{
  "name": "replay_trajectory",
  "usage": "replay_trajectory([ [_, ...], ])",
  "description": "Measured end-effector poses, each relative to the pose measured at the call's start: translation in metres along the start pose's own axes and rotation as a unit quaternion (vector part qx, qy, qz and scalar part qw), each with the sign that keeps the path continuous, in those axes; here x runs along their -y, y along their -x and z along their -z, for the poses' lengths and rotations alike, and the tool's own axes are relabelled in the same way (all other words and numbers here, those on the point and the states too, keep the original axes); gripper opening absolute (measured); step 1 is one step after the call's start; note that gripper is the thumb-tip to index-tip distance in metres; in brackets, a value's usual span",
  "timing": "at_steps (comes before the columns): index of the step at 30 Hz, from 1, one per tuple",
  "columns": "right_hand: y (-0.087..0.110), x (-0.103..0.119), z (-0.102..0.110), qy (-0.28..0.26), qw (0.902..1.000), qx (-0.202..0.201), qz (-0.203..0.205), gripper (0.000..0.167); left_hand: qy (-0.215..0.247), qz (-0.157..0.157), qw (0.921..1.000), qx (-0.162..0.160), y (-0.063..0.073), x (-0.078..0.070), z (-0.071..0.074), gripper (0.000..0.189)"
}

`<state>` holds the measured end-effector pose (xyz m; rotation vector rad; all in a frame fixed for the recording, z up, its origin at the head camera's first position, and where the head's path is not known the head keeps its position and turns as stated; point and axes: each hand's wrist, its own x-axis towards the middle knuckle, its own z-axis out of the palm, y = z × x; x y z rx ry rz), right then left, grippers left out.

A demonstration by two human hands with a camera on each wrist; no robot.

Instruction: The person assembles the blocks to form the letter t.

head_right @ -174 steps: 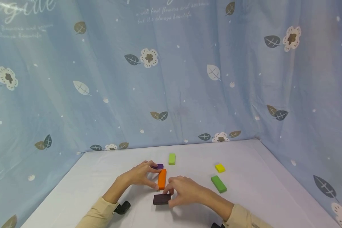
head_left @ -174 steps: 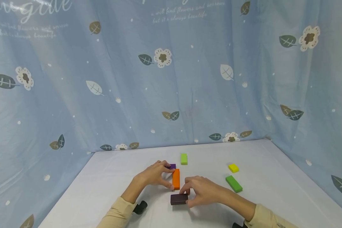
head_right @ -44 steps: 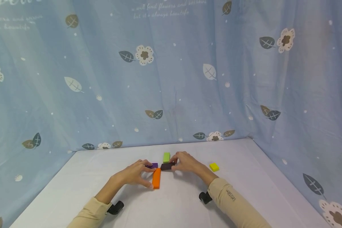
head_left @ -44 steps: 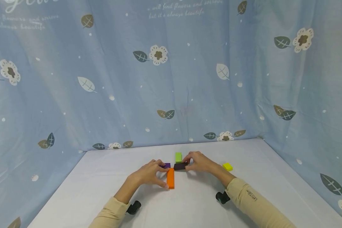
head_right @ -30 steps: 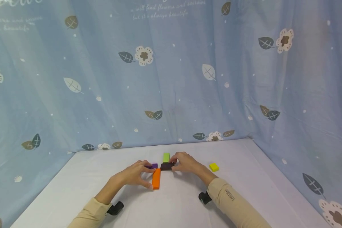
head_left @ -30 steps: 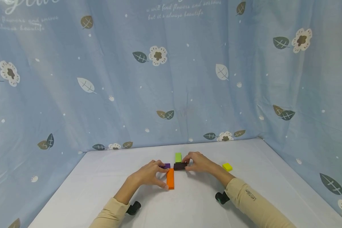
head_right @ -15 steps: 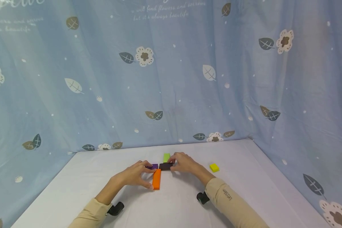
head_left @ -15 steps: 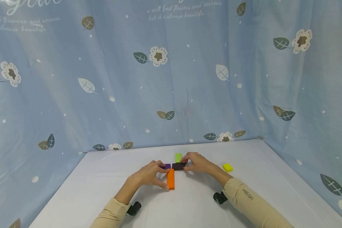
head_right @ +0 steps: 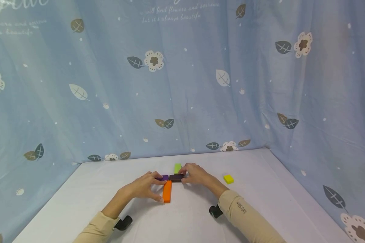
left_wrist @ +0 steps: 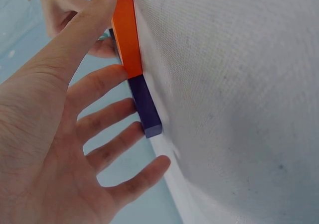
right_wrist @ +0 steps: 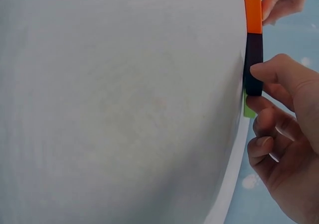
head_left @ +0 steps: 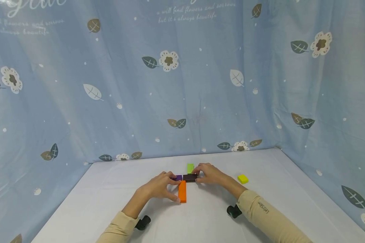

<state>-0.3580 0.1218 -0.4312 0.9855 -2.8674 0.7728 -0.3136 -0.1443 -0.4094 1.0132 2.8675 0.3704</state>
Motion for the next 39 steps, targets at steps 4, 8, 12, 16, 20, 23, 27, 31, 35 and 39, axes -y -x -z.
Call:
replay_trajectory([
  [4,-0.001,0.002,0.000,0.006,0.9999,0.008,-0.013,0.029,-0.001,-0.001,1.0000,-0.002,0.000,0.000,0.000,0.077],
  [8,-0.002,0.004,0.001,0.007,0.9994,0.016,-0.029,0.029,-0.005,-0.005,1.0000,-0.005,-0.001,0.000,-0.001,0.078],
  [12,-0.003,0.007,0.001,0.012,0.9990,0.019,-0.038,0.029,-0.007,-0.009,0.9999,-0.007,-0.001,0.001,-0.001,0.077],
  [16,-0.004,0.010,0.001,0.021,0.9985,0.023,-0.045,0.029,-0.006,-0.008,0.9999,-0.008,-0.001,0.001,-0.002,0.078],
  [20,-0.005,0.011,0.001,0.026,0.9982,0.026,-0.047,0.029,-0.008,-0.008,0.9999,-0.010,-0.001,0.001,-0.002,0.078],
  [23,-0.004,0.012,0.001,0.027,0.9983,0.028,-0.044,0.030,-0.014,-0.009,0.9998,-0.010,-0.002,0.001,-0.002,0.078],
  [27,-0.004,0.013,0.003,0.026,0.9986,0.027,-0.038,0.030,-0.019,-0.008,0.9997,-0.008,-0.003,0.000,-0.001,0.079],
  [31,-0.003,0.014,0.004,0.032,0.9986,0.026,-0.032,0.030,-0.015,-0.002,0.9999,-0.005,-0.004,-0.001,0.001,0.078],
  [35,-0.002,0.015,0.004,0.033,0.9987,0.027,-0.027,0.030,-0.017,-0.004,0.9998,0.006,-0.004,-0.002,0.002,0.078],
  [39,-0.002,0.016,0.004,0.028,0.9989,0.028,-0.026,0.030,-0.019,-0.001,0.9996,0.019,-0.004,-0.003,0.003,0.082],
])
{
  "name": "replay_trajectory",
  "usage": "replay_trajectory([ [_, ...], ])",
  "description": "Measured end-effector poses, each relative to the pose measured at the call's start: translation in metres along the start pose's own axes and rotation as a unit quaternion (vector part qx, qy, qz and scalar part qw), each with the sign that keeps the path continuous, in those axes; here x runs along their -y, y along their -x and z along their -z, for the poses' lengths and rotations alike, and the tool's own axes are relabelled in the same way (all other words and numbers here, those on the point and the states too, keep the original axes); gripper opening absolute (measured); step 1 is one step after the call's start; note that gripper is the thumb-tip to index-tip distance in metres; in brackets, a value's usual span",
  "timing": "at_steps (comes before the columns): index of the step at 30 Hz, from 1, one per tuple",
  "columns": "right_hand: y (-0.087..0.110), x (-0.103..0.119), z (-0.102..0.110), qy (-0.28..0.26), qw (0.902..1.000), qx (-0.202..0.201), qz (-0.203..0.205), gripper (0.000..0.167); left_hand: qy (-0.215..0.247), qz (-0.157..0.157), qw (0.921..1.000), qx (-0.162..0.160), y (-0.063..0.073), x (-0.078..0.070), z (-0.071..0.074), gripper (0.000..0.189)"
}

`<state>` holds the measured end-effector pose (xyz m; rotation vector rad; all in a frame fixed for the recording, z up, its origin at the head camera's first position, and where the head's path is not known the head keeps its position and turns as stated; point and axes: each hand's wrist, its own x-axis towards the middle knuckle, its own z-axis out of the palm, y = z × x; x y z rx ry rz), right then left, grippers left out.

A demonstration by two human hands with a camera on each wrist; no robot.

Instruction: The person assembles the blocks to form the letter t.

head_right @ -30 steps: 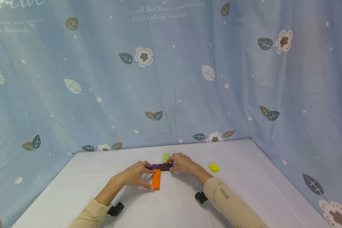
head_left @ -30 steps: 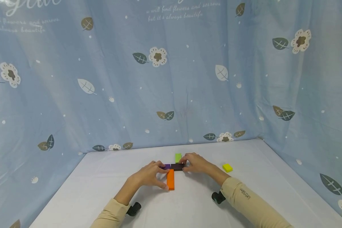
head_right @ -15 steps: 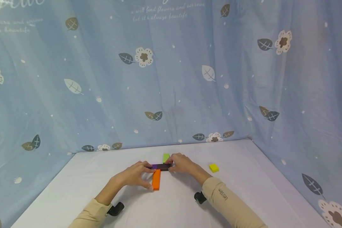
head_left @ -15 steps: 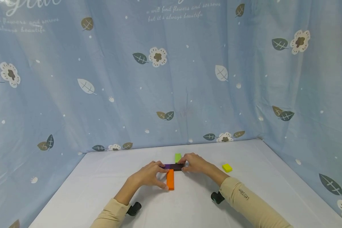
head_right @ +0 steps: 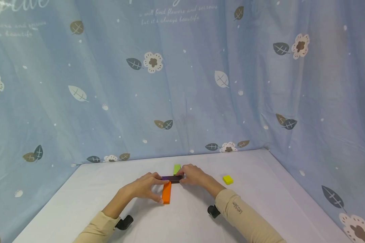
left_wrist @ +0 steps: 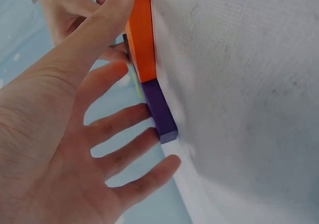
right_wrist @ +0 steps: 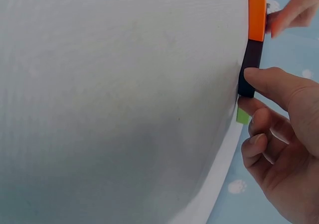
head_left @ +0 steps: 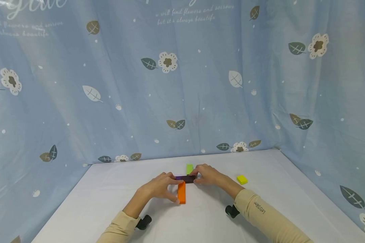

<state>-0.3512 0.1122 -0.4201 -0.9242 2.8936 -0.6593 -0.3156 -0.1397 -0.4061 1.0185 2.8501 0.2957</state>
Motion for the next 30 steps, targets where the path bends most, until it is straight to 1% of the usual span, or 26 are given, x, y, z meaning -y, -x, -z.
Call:
replay_trajectory([
  [5,-0.0004,-0.0005,-0.0008,0.007,1.0000,0.001,0.000,0.030,0.002,0.013,0.9998,0.015,-0.0005,-0.0004,0.0019,0.088],
  [14,0.0005,0.0008,0.0011,0.006,1.0000,0.005,0.002,0.030,0.017,0.033,0.9986,0.038,-0.0011,-0.0012,0.0039,0.084],
  [20,-0.0005,-0.0007,-0.0021,0.014,0.9997,0.012,-0.015,0.032,0.022,0.042,0.9977,0.048,0.0002,-0.0027,0.0034,0.083],
  [23,-0.0007,-0.0014,-0.0029,0.014,0.9997,0.013,-0.015,0.032,0.021,0.047,0.9976,0.047,0.0006,-0.0037,0.0029,0.082],
  [30,-0.0001,-0.0018,-0.0017,0.022,0.9996,0.011,-0.012,0.032,0.010,0.058,0.9978,0.031,0.0003,-0.0072,0.0004,0.082],
])
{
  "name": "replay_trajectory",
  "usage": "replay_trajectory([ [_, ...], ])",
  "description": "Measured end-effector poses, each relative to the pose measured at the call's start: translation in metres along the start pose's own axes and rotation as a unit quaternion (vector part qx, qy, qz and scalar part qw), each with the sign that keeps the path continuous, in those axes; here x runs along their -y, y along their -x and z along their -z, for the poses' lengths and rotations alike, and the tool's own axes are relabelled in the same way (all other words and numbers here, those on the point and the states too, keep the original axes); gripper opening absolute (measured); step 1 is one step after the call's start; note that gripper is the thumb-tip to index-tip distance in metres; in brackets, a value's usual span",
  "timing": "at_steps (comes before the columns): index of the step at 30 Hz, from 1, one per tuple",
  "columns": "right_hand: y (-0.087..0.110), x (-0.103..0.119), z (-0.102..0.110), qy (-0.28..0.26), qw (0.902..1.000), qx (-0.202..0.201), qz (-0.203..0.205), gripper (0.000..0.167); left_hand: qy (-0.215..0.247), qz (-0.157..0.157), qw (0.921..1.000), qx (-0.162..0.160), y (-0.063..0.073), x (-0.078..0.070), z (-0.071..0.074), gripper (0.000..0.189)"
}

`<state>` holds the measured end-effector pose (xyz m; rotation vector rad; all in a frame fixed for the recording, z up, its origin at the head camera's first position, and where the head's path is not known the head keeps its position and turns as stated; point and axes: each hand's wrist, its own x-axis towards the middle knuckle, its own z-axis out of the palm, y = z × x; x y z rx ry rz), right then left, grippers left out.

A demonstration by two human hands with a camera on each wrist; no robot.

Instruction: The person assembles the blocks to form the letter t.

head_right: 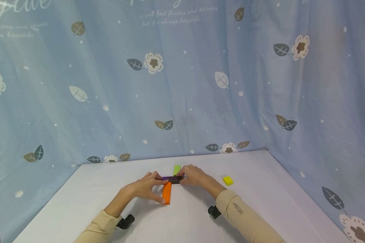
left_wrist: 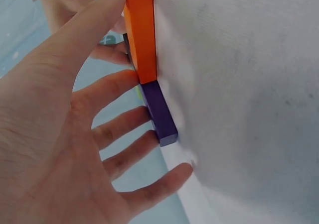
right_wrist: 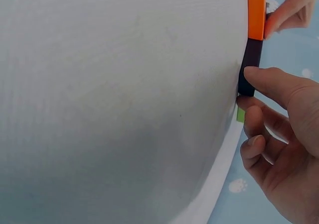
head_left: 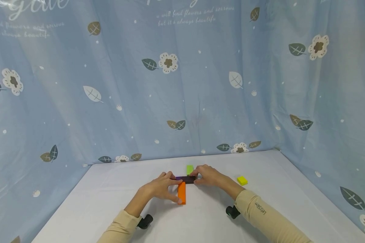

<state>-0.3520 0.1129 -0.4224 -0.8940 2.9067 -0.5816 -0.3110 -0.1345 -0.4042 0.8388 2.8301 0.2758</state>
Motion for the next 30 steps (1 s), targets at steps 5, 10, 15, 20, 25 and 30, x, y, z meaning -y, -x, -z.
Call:
replay_trajectory([
  [5,0.001,0.000,0.001,-0.003,1.0000,0.004,0.000,0.032,-0.005,0.004,1.0000,0.001,0.000,-0.001,-0.001,0.082],
  [10,0.000,-0.003,0.004,-0.012,0.9999,-0.003,-0.001,0.031,0.000,0.009,0.9999,0.010,0.000,-0.003,-0.001,0.081],
  [15,-0.006,-0.010,0.009,-0.040,0.9987,-0.031,-0.006,0.033,-0.009,0.016,0.9996,0.019,0.001,-0.004,0.000,0.082],
  [20,-0.013,-0.018,0.012,-0.055,0.9978,-0.035,0.014,0.035,-0.013,0.022,0.9993,0.026,0.002,-0.006,0.002,0.081],
  [25,-0.017,-0.023,0.012,-0.074,0.9968,-0.027,0.015,0.040,-0.011,0.029,0.9991,0.031,0.003,-0.007,0.002,0.082],
  [30,-0.020,-0.025,0.012,-0.090,0.9959,-0.010,-0.003,0.047,-0.012,0.027,0.9991,0.030,0.004,-0.006,0.002,0.082],
])
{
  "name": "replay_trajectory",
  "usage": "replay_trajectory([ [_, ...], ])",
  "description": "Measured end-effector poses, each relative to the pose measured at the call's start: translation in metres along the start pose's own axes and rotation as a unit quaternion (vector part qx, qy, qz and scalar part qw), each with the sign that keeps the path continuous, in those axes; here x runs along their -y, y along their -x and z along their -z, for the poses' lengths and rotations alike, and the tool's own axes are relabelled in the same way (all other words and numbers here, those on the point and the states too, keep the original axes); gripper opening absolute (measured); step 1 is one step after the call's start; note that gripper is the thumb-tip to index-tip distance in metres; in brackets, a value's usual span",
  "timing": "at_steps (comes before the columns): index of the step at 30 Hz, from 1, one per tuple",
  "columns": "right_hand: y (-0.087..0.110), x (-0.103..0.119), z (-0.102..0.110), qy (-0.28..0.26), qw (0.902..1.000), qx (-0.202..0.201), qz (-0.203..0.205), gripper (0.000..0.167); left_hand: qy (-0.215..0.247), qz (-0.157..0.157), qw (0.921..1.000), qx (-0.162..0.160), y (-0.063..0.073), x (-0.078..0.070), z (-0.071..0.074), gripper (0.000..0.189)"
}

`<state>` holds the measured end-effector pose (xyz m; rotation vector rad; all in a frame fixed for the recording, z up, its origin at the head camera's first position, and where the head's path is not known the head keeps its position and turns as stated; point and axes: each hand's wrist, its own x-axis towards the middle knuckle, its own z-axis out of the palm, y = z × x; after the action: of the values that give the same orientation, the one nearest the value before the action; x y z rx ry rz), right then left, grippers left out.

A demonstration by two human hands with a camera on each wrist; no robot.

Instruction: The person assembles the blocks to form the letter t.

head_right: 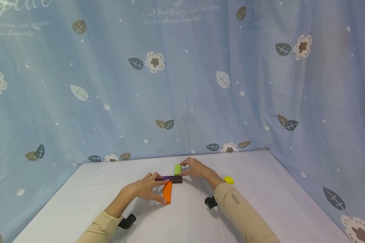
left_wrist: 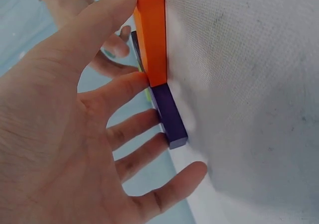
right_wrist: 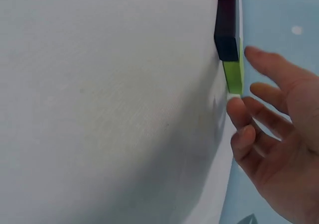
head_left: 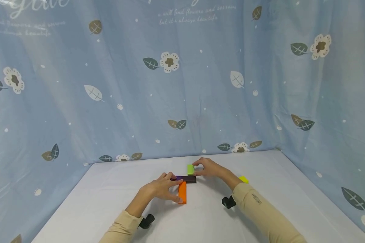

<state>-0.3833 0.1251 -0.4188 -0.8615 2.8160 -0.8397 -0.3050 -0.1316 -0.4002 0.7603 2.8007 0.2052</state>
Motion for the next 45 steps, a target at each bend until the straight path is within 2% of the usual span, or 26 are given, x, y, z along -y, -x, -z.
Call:
replay_trajectory([
  [8,-0.007,-0.001,-0.001,-0.020,0.9985,0.014,-0.049,0.057,0.008,-0.009,0.9999,-0.007,-0.001,0.002,0.002,0.083],
  [17,-0.016,-0.004,-0.002,-0.005,0.9999,0.004,-0.015,0.063,0.004,-0.012,0.9999,-0.007,-0.002,0.003,0.001,0.083],
  [26,-0.019,-0.001,-0.001,-0.002,0.9982,0.026,-0.054,0.066,0.000,-0.010,0.9999,-0.007,-0.003,0.003,-0.001,0.083],
  [33,-0.022,0.001,-0.003,0.001,0.9979,0.038,-0.052,0.062,0.002,-0.009,0.9999,-0.006,-0.003,0.003,0.000,0.083],
  [38,-0.023,-0.002,-0.004,-0.003,0.9974,0.037,-0.062,0.063,0.002,-0.007,1.0000,-0.004,-0.003,0.002,-0.001,0.083],
  [45,-0.024,-0.006,-0.006,0.001,0.9979,0.036,-0.054,0.061,0.006,-0.006,0.9999,-0.006,-0.002,0.003,-0.002,0.083],
])
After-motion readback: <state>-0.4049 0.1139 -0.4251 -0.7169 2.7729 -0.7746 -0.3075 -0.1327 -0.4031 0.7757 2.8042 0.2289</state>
